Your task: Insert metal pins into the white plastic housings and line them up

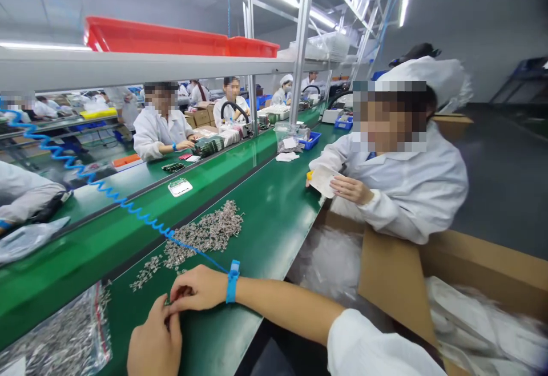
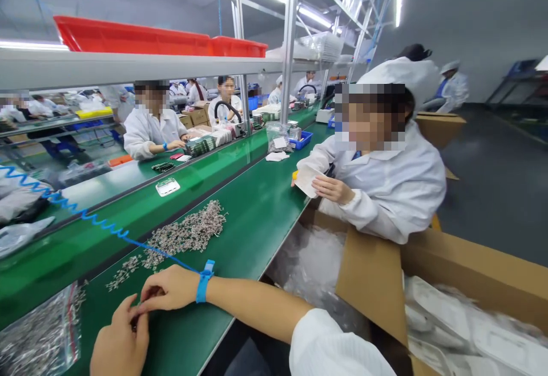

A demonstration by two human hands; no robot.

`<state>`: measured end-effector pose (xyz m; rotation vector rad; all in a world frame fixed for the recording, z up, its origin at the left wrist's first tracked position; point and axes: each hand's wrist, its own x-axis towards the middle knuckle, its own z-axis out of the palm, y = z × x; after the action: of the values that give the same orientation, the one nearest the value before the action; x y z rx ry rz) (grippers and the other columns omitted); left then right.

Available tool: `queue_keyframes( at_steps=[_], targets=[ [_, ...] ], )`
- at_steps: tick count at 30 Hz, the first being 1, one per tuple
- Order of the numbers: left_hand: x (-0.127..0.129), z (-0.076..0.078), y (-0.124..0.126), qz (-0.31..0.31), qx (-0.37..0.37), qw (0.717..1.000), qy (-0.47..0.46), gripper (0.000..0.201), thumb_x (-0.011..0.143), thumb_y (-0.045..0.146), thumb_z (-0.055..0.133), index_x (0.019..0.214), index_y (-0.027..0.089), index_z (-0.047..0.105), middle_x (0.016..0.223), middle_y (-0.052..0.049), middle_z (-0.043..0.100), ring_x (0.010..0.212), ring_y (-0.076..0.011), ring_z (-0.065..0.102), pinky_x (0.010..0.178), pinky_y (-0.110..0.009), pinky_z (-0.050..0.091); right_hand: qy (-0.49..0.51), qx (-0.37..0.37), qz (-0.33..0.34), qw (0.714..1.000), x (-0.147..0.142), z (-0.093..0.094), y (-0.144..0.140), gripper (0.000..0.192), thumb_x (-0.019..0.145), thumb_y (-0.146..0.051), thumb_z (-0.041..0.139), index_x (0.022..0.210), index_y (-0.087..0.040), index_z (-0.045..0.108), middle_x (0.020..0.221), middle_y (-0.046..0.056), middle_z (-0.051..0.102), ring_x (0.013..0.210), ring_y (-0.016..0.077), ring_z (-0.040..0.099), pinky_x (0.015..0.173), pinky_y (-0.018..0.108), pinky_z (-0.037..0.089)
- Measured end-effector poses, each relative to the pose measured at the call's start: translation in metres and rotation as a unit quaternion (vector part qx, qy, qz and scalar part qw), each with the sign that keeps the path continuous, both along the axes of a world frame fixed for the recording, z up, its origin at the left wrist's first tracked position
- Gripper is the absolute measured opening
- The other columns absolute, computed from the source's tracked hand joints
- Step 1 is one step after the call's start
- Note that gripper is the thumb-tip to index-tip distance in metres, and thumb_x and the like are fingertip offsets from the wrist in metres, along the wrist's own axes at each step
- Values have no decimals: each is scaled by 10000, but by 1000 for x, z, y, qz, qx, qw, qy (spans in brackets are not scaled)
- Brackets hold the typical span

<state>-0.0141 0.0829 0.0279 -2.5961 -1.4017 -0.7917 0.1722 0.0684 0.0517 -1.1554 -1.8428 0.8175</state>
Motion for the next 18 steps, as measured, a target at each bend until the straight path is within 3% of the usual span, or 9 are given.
queue_keyframes(
  at_steps=[2, 5, 10, 14, 18],
  targets=[
    [4, 0, 0, -17, -6, 1000, -7, 457, 964, 455, 294, 1134, 139, 576, 885, -128, 733, 690, -292, 613, 669, -372, 426, 20, -13, 21, 999, 4, -3, 2, 205, 843, -309, 755, 921, -148, 655, 789, -28, 617, 736, 76, 580, 685, 149, 430],
    [9, 1, 0, -14, -73, 996, -54, 462, 927, 495, 336, 1137, 155, 569, 958, -126, 736, 748, -278, 638, 679, -355, 451, 72, -56, 44, 995, 11, -4, 3, 156, 881, -280, 712, 918, -146, 641, 700, -46, 595, 652, 69, 570, 648, 155, 428],
    [15, 9, -1, 16, -157, 982, -105, 439, 872, 531, 376, 1058, 213, 615, 1018, -92, 733, 842, -269, 672, 697, -341, 476, 138, -89, 22, 986, 12, -4, 4, 100, 884, -209, 690, 900, -145, 615, 666, -57, 571, 593, 61, 552, 596, 157, 419],
    [14, 16, -3, 29, -193, 971, -139, 413, 857, 545, 404, 1026, 262, 653, 1010, -39, 739, 873, -241, 686, 733, -326, 485, 216, -100, 18, 971, 11, -5, 5, 116, 850, -177, 711, 876, -143, 604, 766, -30, 607, 638, 63, 569, 624, 170, 450],
    [12, 21, -4, 66, -206, 963, -163, 447, 796, 598, 467, 1012, 268, 678, 971, -32, 745, 858, -249, 689, 720, -327, 486, 255, -115, 34, 959, 9, -9, 7, 195, 804, -232, 771, 895, -137, 627, 741, -31, 609, 637, 69, 586, 649, 180, 476]
  ],
)
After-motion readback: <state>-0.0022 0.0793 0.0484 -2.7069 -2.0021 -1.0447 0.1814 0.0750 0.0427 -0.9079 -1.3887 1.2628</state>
